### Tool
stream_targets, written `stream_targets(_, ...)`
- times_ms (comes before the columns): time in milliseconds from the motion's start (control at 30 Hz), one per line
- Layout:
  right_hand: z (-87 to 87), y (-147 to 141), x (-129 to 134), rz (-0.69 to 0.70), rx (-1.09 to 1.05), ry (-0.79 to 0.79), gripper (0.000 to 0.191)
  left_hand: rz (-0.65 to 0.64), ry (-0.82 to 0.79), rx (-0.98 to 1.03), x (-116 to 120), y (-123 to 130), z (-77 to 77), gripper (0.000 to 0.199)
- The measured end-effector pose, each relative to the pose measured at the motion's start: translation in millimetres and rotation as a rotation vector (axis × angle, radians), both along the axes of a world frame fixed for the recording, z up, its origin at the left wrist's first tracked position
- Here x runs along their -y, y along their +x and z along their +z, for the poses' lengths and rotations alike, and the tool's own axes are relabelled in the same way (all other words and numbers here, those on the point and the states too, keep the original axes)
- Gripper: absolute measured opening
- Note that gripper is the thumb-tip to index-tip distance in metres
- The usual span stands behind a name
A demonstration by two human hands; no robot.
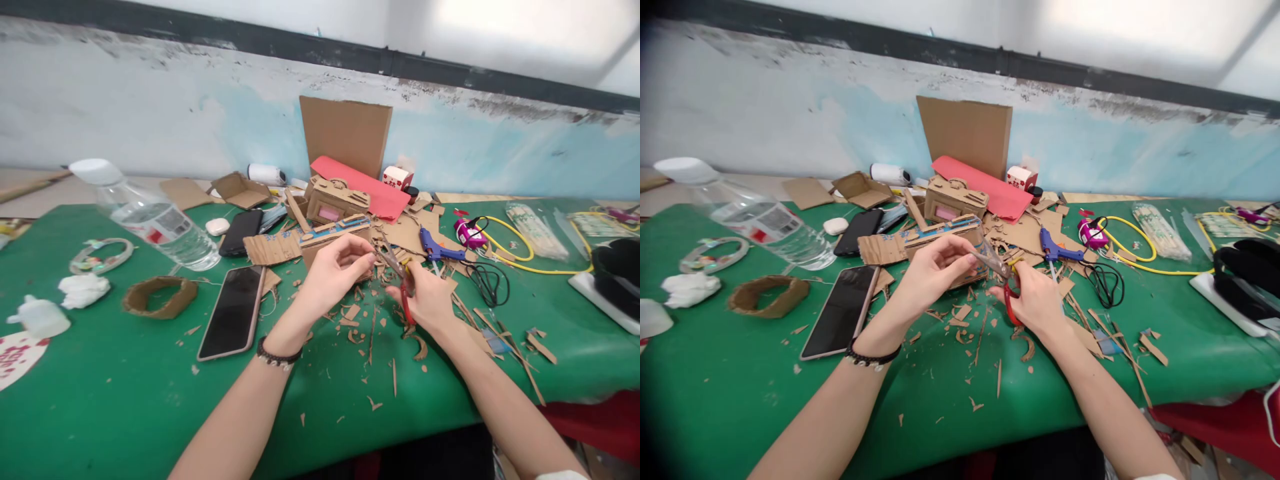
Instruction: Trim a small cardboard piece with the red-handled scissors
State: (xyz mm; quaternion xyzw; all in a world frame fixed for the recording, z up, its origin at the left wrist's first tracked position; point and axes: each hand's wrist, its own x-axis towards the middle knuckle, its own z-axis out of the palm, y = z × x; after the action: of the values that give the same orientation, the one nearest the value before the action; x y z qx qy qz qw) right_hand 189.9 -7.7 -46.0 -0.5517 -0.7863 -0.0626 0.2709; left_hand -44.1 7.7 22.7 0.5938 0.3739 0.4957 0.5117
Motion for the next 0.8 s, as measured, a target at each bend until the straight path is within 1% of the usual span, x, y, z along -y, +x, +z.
stream_targets(133,3.8,-2,0,0.018,0.017,-0.008,0.043,-0.021,-0.037,0.046,0,2,-1.9,0.023)
stream_targets(267,5.3,-5,1,0.015,0.030,0.001,0.042,-0.011,-0.018,0.042,0,4,-6.1,0.020)
stream_targets(433,8.7,-8,4,-0.003,0.045,-0.052,0.042,0.025,-0.002,0.025,-1,5,-12.1,0.019)
stream_targets(567,9.4,-10,4,-0.021,0.060,-0.064,0.043,0.036,0.010,0.034,-2,7,-15.6,0.020)
stream_targets(800,7.1,-8,4,-0.022,0.074,-0.053,0.044,0.013,0.016,0.027,0,6,-14.1,0.016)
